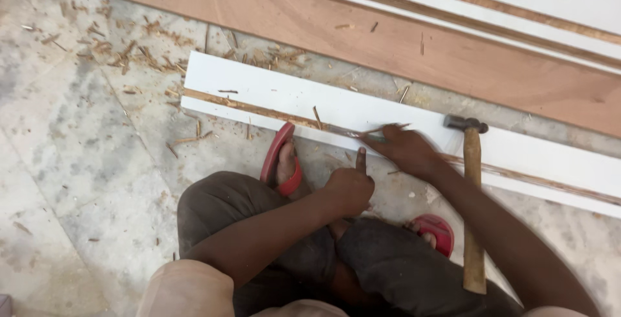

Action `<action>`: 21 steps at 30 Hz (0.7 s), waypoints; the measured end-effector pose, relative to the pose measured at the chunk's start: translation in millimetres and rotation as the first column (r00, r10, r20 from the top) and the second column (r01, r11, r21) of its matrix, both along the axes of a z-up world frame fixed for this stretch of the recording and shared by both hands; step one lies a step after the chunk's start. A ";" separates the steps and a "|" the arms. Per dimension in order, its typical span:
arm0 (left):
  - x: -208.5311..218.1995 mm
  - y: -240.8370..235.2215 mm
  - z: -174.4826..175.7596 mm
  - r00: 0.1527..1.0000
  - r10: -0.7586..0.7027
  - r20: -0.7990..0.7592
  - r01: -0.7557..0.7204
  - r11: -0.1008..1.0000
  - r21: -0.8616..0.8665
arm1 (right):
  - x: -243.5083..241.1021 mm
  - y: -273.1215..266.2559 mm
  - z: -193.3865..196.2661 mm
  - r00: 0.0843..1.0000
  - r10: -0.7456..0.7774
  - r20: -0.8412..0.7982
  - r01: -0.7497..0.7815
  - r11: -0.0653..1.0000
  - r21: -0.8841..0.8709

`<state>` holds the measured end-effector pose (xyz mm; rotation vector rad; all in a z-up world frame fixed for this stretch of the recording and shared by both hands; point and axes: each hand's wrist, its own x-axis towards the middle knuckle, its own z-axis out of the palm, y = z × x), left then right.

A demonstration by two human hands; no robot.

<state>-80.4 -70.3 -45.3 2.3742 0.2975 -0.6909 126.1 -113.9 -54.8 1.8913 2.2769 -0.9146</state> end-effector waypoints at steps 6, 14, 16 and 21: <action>-13.1 -3.7 -17.0 0.999 0.010 0.042 -0.012 0.999 0.052 | -55.2 43.9 -16.3 0.998 0.051 0.032 -0.053 0.994 0.100; -5.0 19.4 26.6 0.999 -0.029 -0.012 0.030 0.996 0.087 | -6.8 -11.7 9.0 0.989 -0.122 0.088 0.097 0.965 0.244; -10.2 26.1 29.7 0.998 -0.039 -0.049 0.043 0.995 0.086 | -7.8 -8.9 12.3 0.985 -0.151 0.078 0.134 0.972 0.193; -14.1 29.5 24.3 0.999 -0.037 -0.041 0.040 0.996 0.086 | -14.7 6.1 -0.4 0.995 -0.063 0.083 0.055 0.994 0.091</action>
